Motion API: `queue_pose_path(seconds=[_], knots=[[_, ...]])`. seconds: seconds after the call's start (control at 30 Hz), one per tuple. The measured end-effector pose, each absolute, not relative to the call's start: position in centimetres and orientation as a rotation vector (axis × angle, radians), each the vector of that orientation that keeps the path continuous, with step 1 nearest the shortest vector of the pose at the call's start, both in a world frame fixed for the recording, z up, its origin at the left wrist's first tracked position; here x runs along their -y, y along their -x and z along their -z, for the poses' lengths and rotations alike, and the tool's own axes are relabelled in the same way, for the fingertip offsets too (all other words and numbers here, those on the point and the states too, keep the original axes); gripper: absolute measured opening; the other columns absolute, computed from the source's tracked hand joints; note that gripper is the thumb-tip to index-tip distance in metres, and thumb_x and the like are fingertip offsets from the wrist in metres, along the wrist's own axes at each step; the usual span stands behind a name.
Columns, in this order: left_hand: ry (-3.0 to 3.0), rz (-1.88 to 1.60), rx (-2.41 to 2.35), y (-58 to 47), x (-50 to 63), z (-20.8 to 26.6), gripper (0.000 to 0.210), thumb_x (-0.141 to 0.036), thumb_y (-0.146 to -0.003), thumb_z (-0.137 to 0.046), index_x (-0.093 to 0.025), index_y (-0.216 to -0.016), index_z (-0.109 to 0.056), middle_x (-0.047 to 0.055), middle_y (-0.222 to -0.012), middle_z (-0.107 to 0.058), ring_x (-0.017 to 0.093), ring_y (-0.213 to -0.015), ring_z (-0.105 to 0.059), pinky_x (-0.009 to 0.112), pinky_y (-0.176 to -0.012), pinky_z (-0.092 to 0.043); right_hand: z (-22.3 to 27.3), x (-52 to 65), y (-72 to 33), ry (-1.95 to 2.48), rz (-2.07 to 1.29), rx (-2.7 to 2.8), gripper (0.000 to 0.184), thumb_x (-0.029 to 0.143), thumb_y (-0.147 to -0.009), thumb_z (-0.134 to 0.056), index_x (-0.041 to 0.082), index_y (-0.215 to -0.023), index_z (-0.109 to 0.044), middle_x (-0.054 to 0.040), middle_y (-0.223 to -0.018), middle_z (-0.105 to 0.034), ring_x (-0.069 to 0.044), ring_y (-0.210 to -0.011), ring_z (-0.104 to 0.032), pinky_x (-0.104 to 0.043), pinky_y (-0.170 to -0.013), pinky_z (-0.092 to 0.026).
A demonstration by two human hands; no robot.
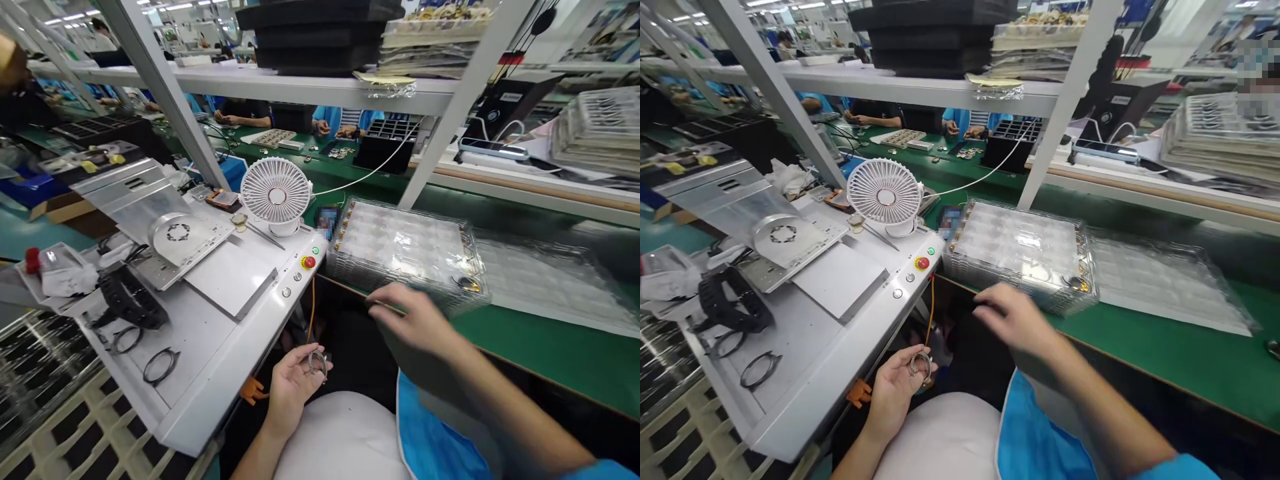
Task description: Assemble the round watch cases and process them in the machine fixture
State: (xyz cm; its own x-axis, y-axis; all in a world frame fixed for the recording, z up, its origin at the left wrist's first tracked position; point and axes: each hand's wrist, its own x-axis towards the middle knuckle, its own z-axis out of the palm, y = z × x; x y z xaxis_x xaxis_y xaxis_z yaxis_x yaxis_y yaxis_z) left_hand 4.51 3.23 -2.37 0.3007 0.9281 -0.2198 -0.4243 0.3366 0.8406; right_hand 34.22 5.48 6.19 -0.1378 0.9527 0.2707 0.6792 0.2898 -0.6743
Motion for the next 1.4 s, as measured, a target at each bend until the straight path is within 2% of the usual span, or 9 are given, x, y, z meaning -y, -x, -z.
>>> queue_pose_path(seconds=[0.1,0.17,0.47,0.6,0.83,0.97,1.07,1.23,1.4], knots=[[-0.742,-1.025,-0.836,-3.8,-2.9,2.2,0.042,-0.037,-0.072,-0.092,-0.023,-0.109,-0.079,0.009,-0.112,-0.078,0.025,-0.093,-0.078,0.04,-0.089,-0.062,-8.8,-6.0,-43.3,2.159,-0.289,1.621,0.017,0.03,-0.093,-0.061,0.022,-0.104,-0.07,-0.0096,-0.088,-0.072,-0.025,-0.068,-0.066,-0.042,-0.07,-0.053],[-0.753,-1.042,-0.838,-3.5,-2.8,2.2,0.041,-0.038,-0.073,-0.091,-0.022,-0.109,-0.078,0.01,-0.111,-0.079,0.027,-0.101,-0.077,0.041,-0.096,-0.06,-9.5,-6.1,-47.8,2.458,-0.313,1.546,0.018,0.025,-0.084,-0.069,0.021,-0.101,-0.07,-0.011,-0.086,-0.073,-0.027,-0.069,-0.067,-0.043,-0.068,-0.051],[-0.754,-1.0,-0.782,-3.6,-2.6,2.5,0.043,-0.033,-0.073,-0.092,-0.018,-0.11,-0.076,0.012,-0.111,-0.078,0.032,-0.11,-0.075,0.047,-0.103,-0.056,-8.5,-5.9,-53.1,2.561,-0.602,1.578,0.014,0.022,-0.077,-0.076,0.022,-0.09,-0.071,-0.013,-0.083,-0.073,-0.028,-0.073,-0.07,-0.039,-0.066,-0.052],[-0.715,-0.987,-0.771,-3.3,-2.3,2.6,0.046,-0.032,-0.071,-0.094,-0.019,-0.111,-0.075,0.011,-0.111,-0.076,0.029,-0.106,-0.075,0.044,-0.101,-0.056,-8.5,-5.9,-52.3,2.437,-0.544,1.689,0.008,0.021,-0.073,-0.079,0.025,-0.074,-0.073,-0.0125,-0.081,-0.072,-0.026,-0.07,-0.067,-0.041,-0.065,-0.052],[-0.717,-0.779,-0.556,-3.8,-3.2,-1.0,0.077,-0.042,-0.057,-0.1,-0.019,-0.124,-0.071,0.019,-0.136,-0.065,0.025,-0.096,-0.075,0.036,-0.085,-0.057,-8.8,-6.3,-33.9,1.106,-0.694,2.165,0.017,0.014,-0.09,-0.057,0.024,-0.08,-0.067,-0.0077,-0.093,-0.068,-0.02,-0.082,-0.068,-0.031,-0.072,-0.056],[-0.64,-0.761,-0.503,-2.9,-3.9,-3.0,0.084,-0.043,-0.052,-0.102,-0.016,-0.125,-0.07,0.015,-0.113,-0.074,0.025,-0.089,-0.075,0.034,-0.08,-0.056,-8.2,-7.6,-26.4,0.673,-0.846,2.153,0.025,0.004,-0.09,-0.051,0.022,-0.081,-0.067,-0.0057,-0.092,-0.066,-0.015,-0.08,-0.067,-0.025,-0.068,-0.055],[-0.626,-0.822,-0.552,-1.7,-3.7,-3.2,0.085,-0.043,-0.054,-0.101,-0.012,-0.127,-0.07,0.012,-0.093,-0.077,0.026,-0.089,-0.075,0.033,-0.082,-0.055,-7.1,-8.6,-24.5,0.635,-0.847,2.051,0.023,0.007,-0.092,-0.054,0.022,-0.083,-0.07,-0.0073,-0.098,-0.068,-0.017,-0.087,-0.069,-0.027,-0.072,-0.057],[-0.629,-1.075,-0.669,-1.8,-2.4,-2.4,0.09,-0.043,-0.055,-0.1,-0.014,-0.133,-0.067,0.012,-0.095,-0.078,0.027,-0.095,-0.076,0.035,-0.089,-0.055,-4.2,-8.3,-22.7,0.912,-1.153,1.59,0.021,0.032,-0.099,-0.064,0.02,-0.114,-0.073,-0.0105,-0.106,-0.074,-0.019,-0.079,-0.072,-0.031,-0.069,-0.064],[-0.703,-1.118,-0.703,-3.0,-1.4,-1.3,0.098,-0.046,-0.053,-0.101,-0.019,-0.14,-0.064,0.018,-0.132,-0.069,0.03,-0.102,-0.075,0.038,-0.09,-0.057,-2.0,-7.1,-20.7,1.114,-1.125,1.391,0.033,0.044,-0.091,-0.076,0.019,-0.112,-0.078,-0.0095,-0.098,-0.077,-0.023,-0.08,-0.074,-0.035,-0.069,-0.067]])
